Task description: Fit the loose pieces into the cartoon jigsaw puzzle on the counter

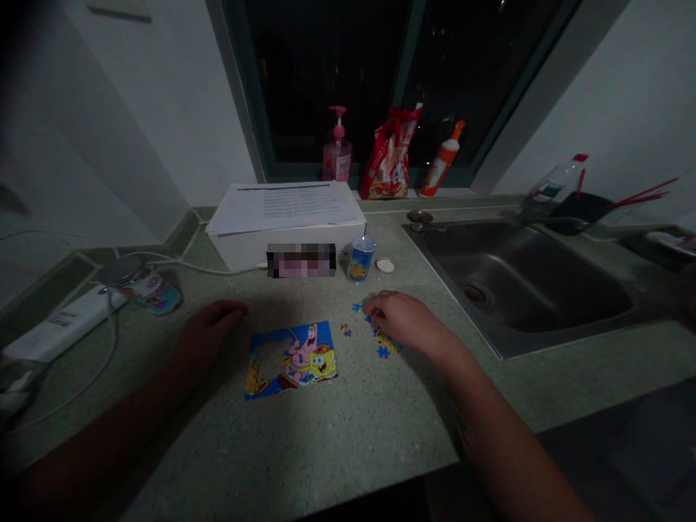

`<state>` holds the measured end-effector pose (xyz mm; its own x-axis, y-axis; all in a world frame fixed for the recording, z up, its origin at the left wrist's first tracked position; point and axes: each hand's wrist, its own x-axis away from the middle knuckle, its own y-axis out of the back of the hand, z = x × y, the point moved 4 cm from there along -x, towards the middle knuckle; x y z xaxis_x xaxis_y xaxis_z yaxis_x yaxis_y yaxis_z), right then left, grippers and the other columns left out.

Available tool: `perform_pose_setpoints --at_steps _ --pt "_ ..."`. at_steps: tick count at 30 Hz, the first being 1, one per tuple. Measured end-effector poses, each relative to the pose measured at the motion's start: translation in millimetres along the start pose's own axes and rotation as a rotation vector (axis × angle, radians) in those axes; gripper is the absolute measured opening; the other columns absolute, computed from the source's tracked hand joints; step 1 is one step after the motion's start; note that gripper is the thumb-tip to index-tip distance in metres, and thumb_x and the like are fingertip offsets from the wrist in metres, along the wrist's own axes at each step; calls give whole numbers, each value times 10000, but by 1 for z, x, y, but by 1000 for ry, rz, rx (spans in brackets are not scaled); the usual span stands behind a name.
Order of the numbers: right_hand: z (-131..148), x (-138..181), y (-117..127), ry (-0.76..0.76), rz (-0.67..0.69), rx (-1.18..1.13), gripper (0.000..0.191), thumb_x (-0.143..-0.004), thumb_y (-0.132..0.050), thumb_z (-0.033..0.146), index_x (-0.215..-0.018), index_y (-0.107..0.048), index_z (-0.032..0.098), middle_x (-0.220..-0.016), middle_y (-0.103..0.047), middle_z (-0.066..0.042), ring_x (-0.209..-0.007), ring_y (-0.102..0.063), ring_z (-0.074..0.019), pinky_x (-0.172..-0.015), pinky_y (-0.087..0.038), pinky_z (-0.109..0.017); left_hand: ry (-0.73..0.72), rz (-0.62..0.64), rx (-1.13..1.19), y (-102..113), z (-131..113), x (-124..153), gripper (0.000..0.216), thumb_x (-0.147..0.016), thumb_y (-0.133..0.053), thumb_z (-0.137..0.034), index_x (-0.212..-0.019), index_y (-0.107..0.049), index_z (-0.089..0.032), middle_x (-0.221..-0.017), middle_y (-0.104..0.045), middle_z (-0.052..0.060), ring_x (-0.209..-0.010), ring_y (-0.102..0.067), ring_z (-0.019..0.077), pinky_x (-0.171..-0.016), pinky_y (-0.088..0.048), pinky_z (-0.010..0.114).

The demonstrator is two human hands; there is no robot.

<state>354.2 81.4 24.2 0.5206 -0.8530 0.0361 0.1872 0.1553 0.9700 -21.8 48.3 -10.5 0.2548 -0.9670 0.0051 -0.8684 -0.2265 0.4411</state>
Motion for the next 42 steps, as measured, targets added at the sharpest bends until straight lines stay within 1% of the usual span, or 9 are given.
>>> perform_pose_setpoints --at_steps 5,11,16,21,24,32,35,39,42 --pt "-9 1 4 -85 -24 45 316 -950 -574 121 -1106 -817 250 -1151 -812 -89 -1002 -782 -273 -885 -615 -388 2 -4 1 -1 -1 1 300 -749 -663 -504 -887 -757 -255 -997 -822 71 -1046 -737 334 -1018 -548 459" --pt "-3 -1 0 9 11 -19 294 -907 -647 123 -1104 -807 271 -1145 -802 -69 -1014 -772 -275 -926 -630 -423 -9 9 12 -1 1 0 293 -765 -670 -490 -911 -760 -252 -989 -818 72 -1030 -741 332 -1010 -551 461" --pt "2 -2 -7 15 14 -52 379 -878 -648 74 -1156 -800 281 -1221 -794 -70 -1085 -768 -288 -988 -623 -442 -27 6 8 -1 0 1 277 -780 -669 -478 -902 -758 -246 -980 -815 63 -1019 -740 316 -1004 -556 452" --pt "0 -3 -11 -6 56 -37 368 -899 -627 96 -1185 -790 260 -1266 -784 -95 -1139 -753 -314 -1028 -601 -488 -33 6 -9 -1 -2 2 272 -784 -660 -455 -906 -759 -233 -992 -818 72 -1016 -739 306 -1012 -550 455" --pt "0 -4 -12 -2 81 -35 380 -906 -603 96 -1205 -780 250 -1293 -775 -108 -1165 -741 -315 -1055 -582 -486 -34 11 12 -2 -1 1 284 -781 -657 -456 -908 -755 -222 -989 -815 78 -1016 -741 308 -1016 -549 464" --pt "-3 -4 -15 -42 62 -55 344 -920 -623 134 -1202 -786 245 -1195 -803 -107 -1030 -766 -282 -958 -598 -422 -17 8 -3 -2 0 1 261 -780 -649 -439 -906 -757 -236 -993 -823 67 -1016 -747 307 -1006 -561 458" --pt "-4 -4 -9 -53 42 -69 315 -960 -594 165 -1187 -799 240 -1204 -809 -102 -1043 -772 -285 -959 -591 -413 -33 5 -4 -2 1 1 255 -789 -651 -445 -896 -757 -240 -985 -822 55 -1014 -749 303 -1007 -563 456" --pt "-17 -2 2 -145 -18 20 327 -1013 -522 174 -1156 -811 229 -1231 -804 -109 -1084 -763 -296 -966 -576 -406 -40 3 -9 -2 2 0 262 -795 -652 -445 -914 -765 -241 -982 -823 53 -1015 -751 307 -995 -569 458" --pt "-28 0 3 -209 -29 99 344 -1001 -519 144 -1166 -814 211 -1233 -797 -129 -1083 -761 -300 -944 -574 -393 -36 2 -17 -1 1 0 241 -800 -651 -429 -913 -766 -250 -980 -824 51 -1011 -752 310 -997 -572 464"
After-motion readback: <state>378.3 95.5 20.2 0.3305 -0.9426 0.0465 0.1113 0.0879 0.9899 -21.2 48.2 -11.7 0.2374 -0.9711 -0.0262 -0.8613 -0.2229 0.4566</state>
